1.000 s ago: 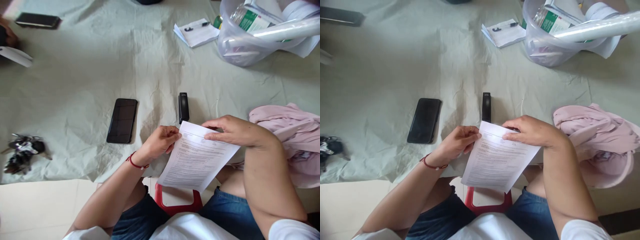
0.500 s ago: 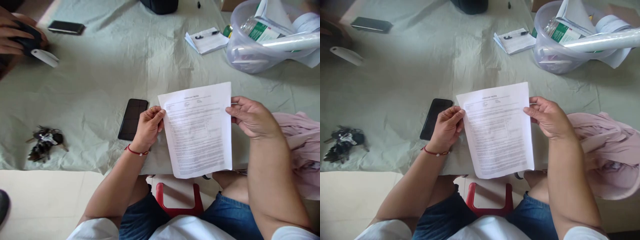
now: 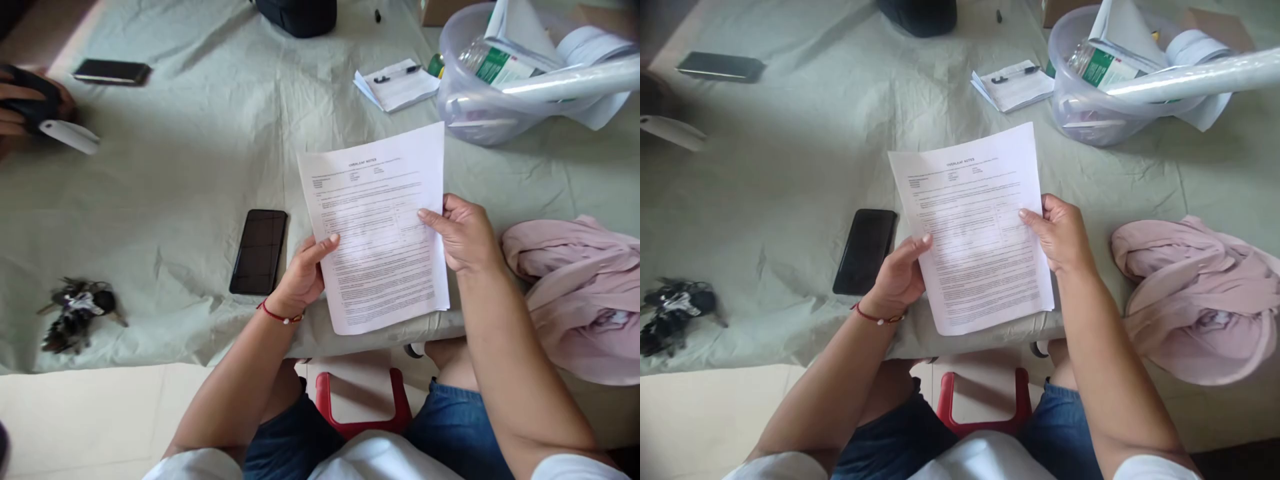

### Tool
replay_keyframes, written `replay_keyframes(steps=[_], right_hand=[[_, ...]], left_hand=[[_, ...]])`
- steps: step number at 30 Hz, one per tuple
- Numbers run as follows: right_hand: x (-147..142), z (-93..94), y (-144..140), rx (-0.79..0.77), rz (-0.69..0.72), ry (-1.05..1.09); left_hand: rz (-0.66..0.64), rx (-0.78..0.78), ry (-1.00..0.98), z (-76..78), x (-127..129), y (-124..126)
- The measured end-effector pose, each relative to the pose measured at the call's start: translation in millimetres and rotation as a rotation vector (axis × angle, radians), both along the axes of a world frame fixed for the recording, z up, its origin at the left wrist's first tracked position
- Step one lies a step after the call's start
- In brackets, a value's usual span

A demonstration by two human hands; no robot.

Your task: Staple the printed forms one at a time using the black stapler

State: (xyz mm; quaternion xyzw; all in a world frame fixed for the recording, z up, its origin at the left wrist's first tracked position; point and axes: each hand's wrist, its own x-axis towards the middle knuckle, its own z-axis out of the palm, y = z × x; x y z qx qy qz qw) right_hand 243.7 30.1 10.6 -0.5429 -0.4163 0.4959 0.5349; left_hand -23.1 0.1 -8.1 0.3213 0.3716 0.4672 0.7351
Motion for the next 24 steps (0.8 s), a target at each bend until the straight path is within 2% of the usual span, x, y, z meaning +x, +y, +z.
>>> replay_keyframes(steps=[2,4,7,11,17,21,24], right_hand=[[-4.1,-5.4,-4.3,0.026,-0.055,0.010],[-3.9,-10.1,-9.9,0.039,-0.086,0.007],[2.8,-11.2,-16.5,-0.016,-0.077,-0.026],[13.1,-1.2,-18.6,-0.139,0.041,-0.107],[23.0,9.7,-22.9,-0.118,0.065,-0.093],[33.3,8.7,-29.9,-0.156,0.051,-0.118],[40.8,4.3,-32.3,-0.183,0.059,-0.133]], left_hand=[[-0.068,-0.059,0.029,-2.2,-3.8,-2.6],[-0.071,-0.088,0.064,-4.1,-5.2,-3.3],[-0.029,-0.081,0.073,-4.9,-1.9,-2.1],[0.078,-0.063,0.084,-2.9,3.7,0.9],[0.085,-0.089,0.057,1.7,2.1,2.0],[0.169,-0.131,0.059,1.7,-1.8,4.6],[0.157,-0.144,0.085,0.9,-2.2,5.8]])
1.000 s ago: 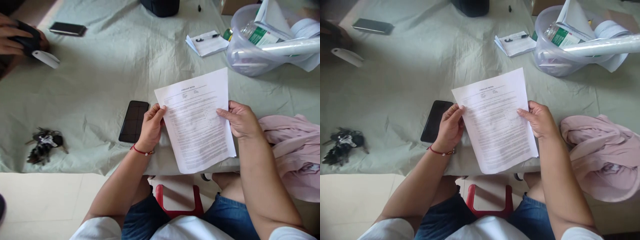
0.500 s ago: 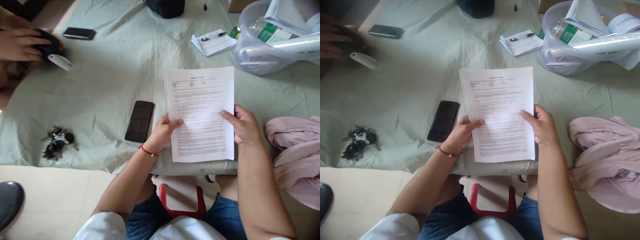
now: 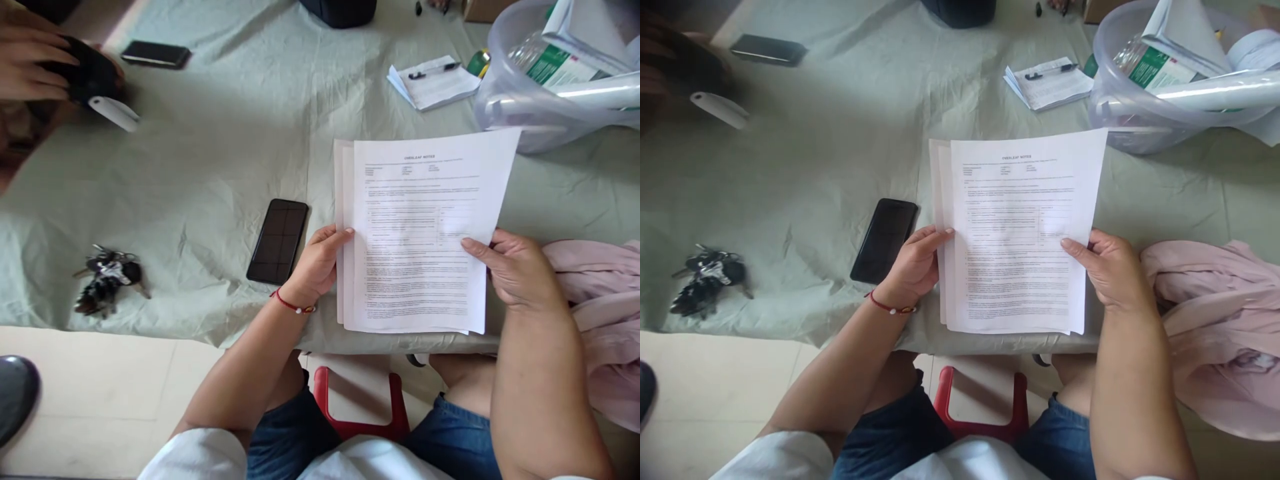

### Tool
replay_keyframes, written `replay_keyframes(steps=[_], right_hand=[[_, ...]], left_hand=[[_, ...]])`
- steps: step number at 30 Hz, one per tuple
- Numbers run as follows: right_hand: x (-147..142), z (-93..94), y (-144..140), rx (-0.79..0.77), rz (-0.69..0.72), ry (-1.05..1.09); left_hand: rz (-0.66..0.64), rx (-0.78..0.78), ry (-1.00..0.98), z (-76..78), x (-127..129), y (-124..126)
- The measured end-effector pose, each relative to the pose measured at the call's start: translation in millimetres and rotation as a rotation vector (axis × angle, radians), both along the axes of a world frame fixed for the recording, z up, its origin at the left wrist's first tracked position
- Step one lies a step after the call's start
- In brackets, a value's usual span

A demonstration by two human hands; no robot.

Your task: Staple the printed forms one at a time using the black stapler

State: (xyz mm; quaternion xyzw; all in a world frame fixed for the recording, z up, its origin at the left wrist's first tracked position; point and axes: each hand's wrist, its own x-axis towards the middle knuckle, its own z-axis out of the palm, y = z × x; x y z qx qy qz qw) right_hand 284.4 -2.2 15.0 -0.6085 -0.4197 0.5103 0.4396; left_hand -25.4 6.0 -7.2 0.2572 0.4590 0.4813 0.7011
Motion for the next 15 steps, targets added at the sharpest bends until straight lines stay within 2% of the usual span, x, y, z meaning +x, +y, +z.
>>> replay_keyframes(steps=[5,15], right_hand=[[9.7,-4.8,1.5,0.032,-0.150,-0.016],[39.6,-5.3,15.2,0.301,-0.626,0.008]], left_hand=[[-0.068,0.021,0.030,-2.1,3.0,-1.7],[0.007,0.014,0.043,0.6,4.4,-2.1]])
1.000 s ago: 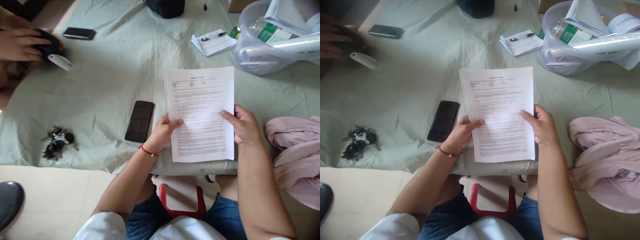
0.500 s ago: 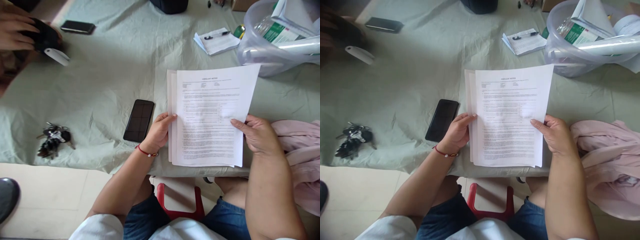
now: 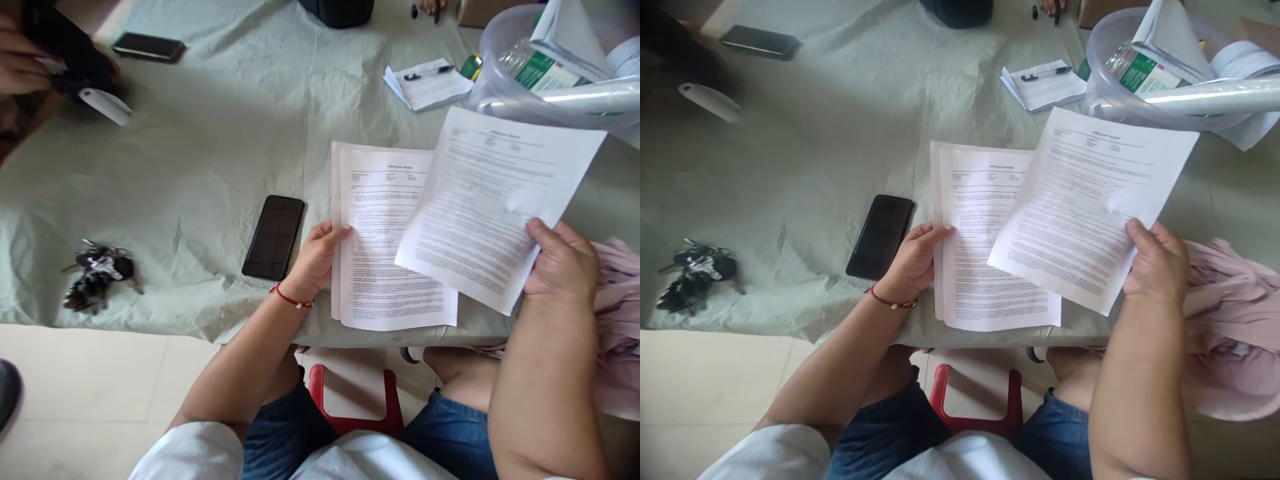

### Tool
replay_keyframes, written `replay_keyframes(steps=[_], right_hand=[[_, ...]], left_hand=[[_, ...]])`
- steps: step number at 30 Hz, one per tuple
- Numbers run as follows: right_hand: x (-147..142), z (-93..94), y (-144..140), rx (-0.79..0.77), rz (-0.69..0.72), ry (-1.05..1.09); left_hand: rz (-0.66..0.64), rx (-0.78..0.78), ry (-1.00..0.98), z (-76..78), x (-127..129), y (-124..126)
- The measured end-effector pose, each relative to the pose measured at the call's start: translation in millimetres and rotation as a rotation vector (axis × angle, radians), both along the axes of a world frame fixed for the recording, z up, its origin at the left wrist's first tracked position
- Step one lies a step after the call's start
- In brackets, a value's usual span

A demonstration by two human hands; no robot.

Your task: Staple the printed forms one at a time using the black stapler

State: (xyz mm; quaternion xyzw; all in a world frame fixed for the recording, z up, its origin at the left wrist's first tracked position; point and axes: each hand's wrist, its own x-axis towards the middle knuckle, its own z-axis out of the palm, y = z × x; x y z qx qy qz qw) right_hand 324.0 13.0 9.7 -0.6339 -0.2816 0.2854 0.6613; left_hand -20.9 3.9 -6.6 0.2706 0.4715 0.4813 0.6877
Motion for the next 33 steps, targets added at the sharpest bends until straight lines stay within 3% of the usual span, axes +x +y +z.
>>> replay_keyframes(steps=[3,5,11,16,22,29,33], right_hand=[[3.0,0.0,2.3,-0.008,-0.045,0.028],[-0.8,1.6,-0.1,-0.058,-0.002,0.054],[-20.7,2.7,-10.7,-0.339,0.425,0.125],[-30.7,-3.8,-7.4,-0.318,0.477,0.086],[-42.4,-6.3,-7.3,-0.329,0.642,0.041],[-40.5,-9.4,-7.4,-0.307,0.550,0.017],[-34.1,-10.0,-6.4,-0.293,0.498,0.028]], left_hand=[[0.030,-0.008,0.004,-0.8,0.7,0.1],[0.043,-0.012,0.002,-2.2,0.8,-0.1],[0.012,0.002,-0.033,-3.6,0.0,-1.3],[0.021,0.018,-0.024,-4.3,0.2,-1.7],[0.021,0.036,-0.029,-4.2,1.2,-3.2],[0.116,0.005,-0.038,0.8,2.0,-2.3],[0.088,0.050,-0.004,-1.3,2.2,-1.4]])
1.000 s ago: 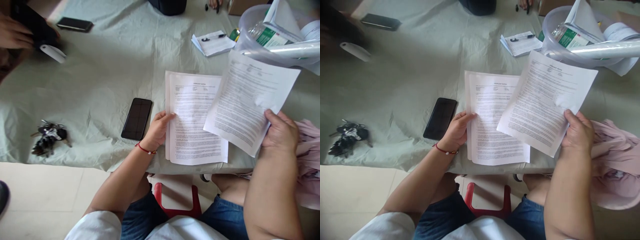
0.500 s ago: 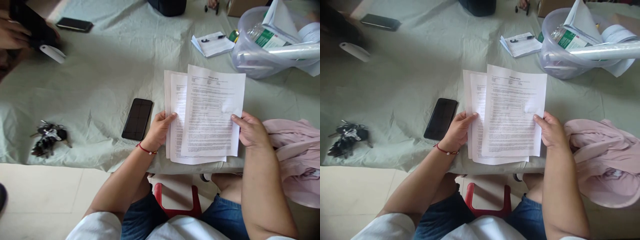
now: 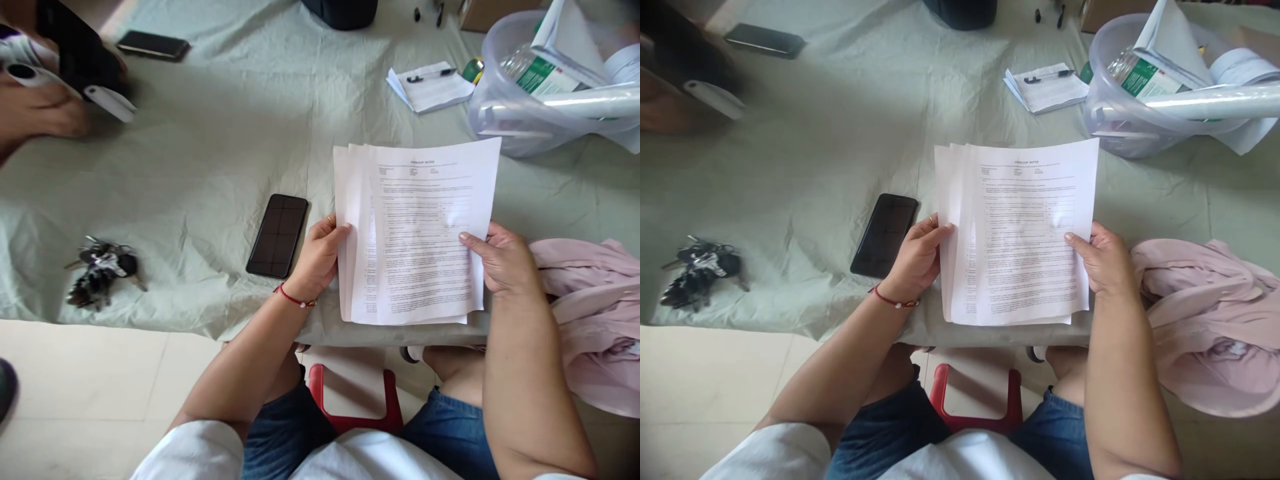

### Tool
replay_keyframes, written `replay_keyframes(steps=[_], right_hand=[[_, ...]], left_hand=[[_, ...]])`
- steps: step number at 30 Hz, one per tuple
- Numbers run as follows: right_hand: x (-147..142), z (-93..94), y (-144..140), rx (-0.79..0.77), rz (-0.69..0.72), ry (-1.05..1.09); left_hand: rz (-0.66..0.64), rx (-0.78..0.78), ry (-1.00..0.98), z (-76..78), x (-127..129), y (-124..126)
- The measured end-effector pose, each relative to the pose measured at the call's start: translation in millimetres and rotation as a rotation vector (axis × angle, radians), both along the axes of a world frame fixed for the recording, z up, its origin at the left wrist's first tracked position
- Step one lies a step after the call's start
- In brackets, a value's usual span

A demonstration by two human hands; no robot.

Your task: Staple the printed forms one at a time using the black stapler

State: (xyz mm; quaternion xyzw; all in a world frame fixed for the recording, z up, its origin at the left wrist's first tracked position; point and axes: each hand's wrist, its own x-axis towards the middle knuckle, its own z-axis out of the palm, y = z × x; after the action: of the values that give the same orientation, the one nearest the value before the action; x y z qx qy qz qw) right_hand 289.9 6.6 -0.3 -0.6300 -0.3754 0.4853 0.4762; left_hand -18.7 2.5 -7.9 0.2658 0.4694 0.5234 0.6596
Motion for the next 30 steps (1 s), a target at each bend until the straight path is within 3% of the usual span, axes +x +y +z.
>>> replay_keyframes(steps=[7,12,15,18,24,30], right_hand=[[14.1,-5.5,5.3,0.072,-0.092,-0.046],[16.6,-10.5,8.6,0.168,-0.121,-0.059],[13.5,-11.8,9.0,0.190,-0.109,-0.030],[10.3,-12.5,9.3,0.203,-0.103,-0.006],[7.1,-12.2,9.0,0.207,-0.105,0.008],[7.1,-10.9,7.5,0.154,-0.076,0.034]], left_hand=[[0.122,0.198,0.156,-11.1,-0.5,0.8],[0.118,0.300,0.360,-15.3,-3.7,1.6],[0.060,0.249,0.412,-13.9,-2.6,0.9],[0.004,0.157,0.318,-9.8,-1.1,-0.3],[-0.032,0.143,0.243,-6.2,0.2,-1.8],[0.031,0.100,0.288,-12.4,1.8,1.3]])
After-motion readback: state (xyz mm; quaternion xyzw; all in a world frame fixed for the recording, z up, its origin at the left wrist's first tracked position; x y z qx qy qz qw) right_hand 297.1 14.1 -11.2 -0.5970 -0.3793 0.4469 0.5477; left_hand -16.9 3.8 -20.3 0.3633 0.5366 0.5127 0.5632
